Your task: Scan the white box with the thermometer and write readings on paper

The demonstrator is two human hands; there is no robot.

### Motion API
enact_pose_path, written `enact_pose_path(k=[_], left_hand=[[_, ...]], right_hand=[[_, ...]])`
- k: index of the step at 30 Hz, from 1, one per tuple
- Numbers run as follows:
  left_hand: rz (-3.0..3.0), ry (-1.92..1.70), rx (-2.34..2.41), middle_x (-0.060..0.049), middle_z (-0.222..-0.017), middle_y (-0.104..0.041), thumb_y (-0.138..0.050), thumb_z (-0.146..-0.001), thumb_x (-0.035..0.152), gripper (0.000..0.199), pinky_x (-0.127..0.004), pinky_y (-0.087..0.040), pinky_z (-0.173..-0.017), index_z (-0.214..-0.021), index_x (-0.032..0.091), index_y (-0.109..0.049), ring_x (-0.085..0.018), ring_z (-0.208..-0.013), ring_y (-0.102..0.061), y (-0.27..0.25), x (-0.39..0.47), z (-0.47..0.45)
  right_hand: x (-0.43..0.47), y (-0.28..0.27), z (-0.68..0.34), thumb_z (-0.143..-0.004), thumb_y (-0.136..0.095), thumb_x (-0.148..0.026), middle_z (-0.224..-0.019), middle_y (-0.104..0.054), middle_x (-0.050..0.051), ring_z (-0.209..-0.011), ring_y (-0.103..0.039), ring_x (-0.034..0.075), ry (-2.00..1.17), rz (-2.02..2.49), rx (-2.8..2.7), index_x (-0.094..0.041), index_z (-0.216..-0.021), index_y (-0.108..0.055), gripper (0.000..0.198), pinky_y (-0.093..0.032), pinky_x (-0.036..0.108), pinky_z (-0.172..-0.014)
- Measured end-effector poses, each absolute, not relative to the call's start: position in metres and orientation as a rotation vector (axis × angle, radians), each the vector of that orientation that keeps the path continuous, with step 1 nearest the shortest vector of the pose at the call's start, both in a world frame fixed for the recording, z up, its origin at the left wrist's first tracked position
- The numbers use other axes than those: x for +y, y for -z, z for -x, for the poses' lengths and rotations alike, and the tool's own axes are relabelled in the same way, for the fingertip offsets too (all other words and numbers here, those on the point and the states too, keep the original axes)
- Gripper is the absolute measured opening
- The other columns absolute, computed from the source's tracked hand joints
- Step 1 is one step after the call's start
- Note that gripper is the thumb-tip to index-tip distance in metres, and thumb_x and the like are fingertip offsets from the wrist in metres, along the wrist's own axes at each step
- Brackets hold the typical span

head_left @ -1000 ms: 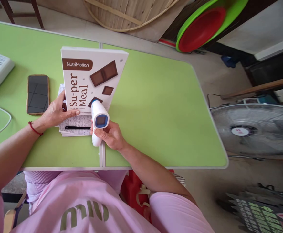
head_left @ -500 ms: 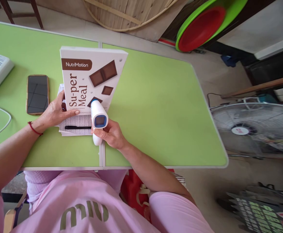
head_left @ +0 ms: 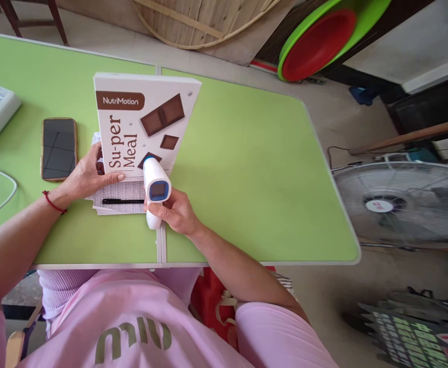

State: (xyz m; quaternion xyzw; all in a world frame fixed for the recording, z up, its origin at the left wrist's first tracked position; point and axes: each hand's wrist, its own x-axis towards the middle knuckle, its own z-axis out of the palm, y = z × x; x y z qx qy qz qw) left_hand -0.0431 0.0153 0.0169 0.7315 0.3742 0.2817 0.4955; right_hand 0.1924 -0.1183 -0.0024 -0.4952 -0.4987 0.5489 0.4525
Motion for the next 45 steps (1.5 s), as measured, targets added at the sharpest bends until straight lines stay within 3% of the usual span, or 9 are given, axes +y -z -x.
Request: enact_pose_path(k=[3, 13, 23, 25, 28, 31, 35, 45], left_hand=[[-1.775, -0.683, 0.891, -0.019, -0.142, -0.075, -0.095, -0.071, 0.083, 0.097, -0.043, -0.072, -0.095, -0.137, 0.018, -0.062, -0.040, -0.121, -0.079, -0.020, 0.014, 0.042], [-1.796, -0.673, 0.928, -0.018, -0.136, -0.077, -0.090, -0.073, 0.087, 0.093, -0.043, -0.073, -0.085, -0.131, 0.019, -0.066, -0.037, -0.108, -0.081, -0.015, 0.015, 0.042], [-1.749, -0.762, 0.940, -0.018, -0.140, -0.074, -0.089, -0.076, 0.087, 0.088, -0.045, -0.073, -0.089, -0.129, 0.022, -0.063, -0.042, -0.124, -0.077, -0.015, 0.014, 0.044], [-1.767, -0.792, 0.962, -0.017, -0.140, -0.074, -0.088, -0.077, 0.088, 0.088, -0.044, -0.073, -0.087, -0.130, 0.022, -0.063, -0.042, -0.127, -0.076, -0.014, 0.015, 0.045], [-1.747, -0.758, 0.997, -0.017, -0.135, -0.076, -0.088, -0.076, 0.089, 0.093, -0.044, -0.073, -0.079, -0.134, 0.021, -0.063, -0.041, -0.114, -0.080, -0.013, 0.016, 0.047], [-1.766, -0.754, 1.030, -0.017, -0.132, -0.078, -0.086, -0.076, 0.091, 0.094, -0.049, -0.073, -0.087, -0.134, 0.020, -0.064, -0.043, -0.118, -0.078, -0.011, 0.017, 0.048], [-1.799, -0.813, 1.008, -0.015, -0.134, -0.077, -0.082, -0.080, 0.091, 0.087, -0.051, -0.069, -0.104, -0.130, 0.022, -0.065, -0.044, -0.135, -0.071, -0.010, 0.016, 0.047], [-1.772, -0.816, 1.042, -0.018, -0.142, -0.073, -0.087, -0.081, 0.086, 0.089, -0.058, -0.065, -0.110, -0.134, 0.020, -0.060, -0.045, -0.134, -0.071, -0.008, 0.017, 0.049]], right_hand=[[-0.118, 0.003, -0.192, -0.072, -0.088, -0.082, -0.081, -0.071, 0.002, -0.073, -0.063, 0.020, -1.350, 1.221, -1.217, -0.024, -0.096, -0.072, 0.064, -0.057, 0.038, -0.071], [-0.116, -0.003, -0.200, -0.074, -0.088, -0.078, -0.078, -0.066, 0.000, -0.068, -0.060, 0.018, -1.310, 1.230, -1.218, -0.025, -0.084, -0.064, 0.059, -0.051, 0.035, -0.064], [-0.114, 0.000, -0.218, -0.077, -0.084, -0.060, -0.080, -0.070, 0.002, -0.073, -0.063, 0.021, -1.137, 1.281, -1.317, -0.025, -0.086, -0.069, 0.040, -0.054, 0.038, -0.068], [-0.112, 0.005, -0.227, -0.079, -0.080, -0.057, -0.083, -0.071, 0.003, -0.077, -0.065, 0.023, -1.038, 1.327, -1.325, -0.025, -0.091, -0.071, 0.035, -0.055, 0.040, -0.071], [-0.110, 0.009, -0.242, -0.080, -0.079, -0.053, -0.097, -0.076, 0.007, -0.088, -0.069, 0.028, -0.878, 1.390, -1.395, -0.025, -0.109, -0.073, 0.041, -0.058, 0.044, -0.076], [-0.111, 0.005, -0.256, -0.078, -0.080, -0.043, -0.116, -0.078, 0.011, -0.101, -0.073, 0.032, -0.727, 1.465, -1.592, -0.025, -0.126, -0.071, 0.052, -0.062, 0.047, -0.087], [-0.118, -0.008, -0.275, -0.077, -0.079, -0.028, -0.127, -0.076, 0.013, -0.110, -0.073, 0.033, -0.589, 1.626, -1.928, -0.025, -0.130, -0.072, 0.054, -0.063, 0.048, -0.094], [-0.114, -0.001, -0.290, -0.079, -0.071, -0.016, -0.126, -0.077, 0.015, -0.113, -0.072, 0.037, -0.452, 1.794, -2.172, -0.022, -0.138, -0.074, 0.059, -0.062, 0.054, -0.098]])
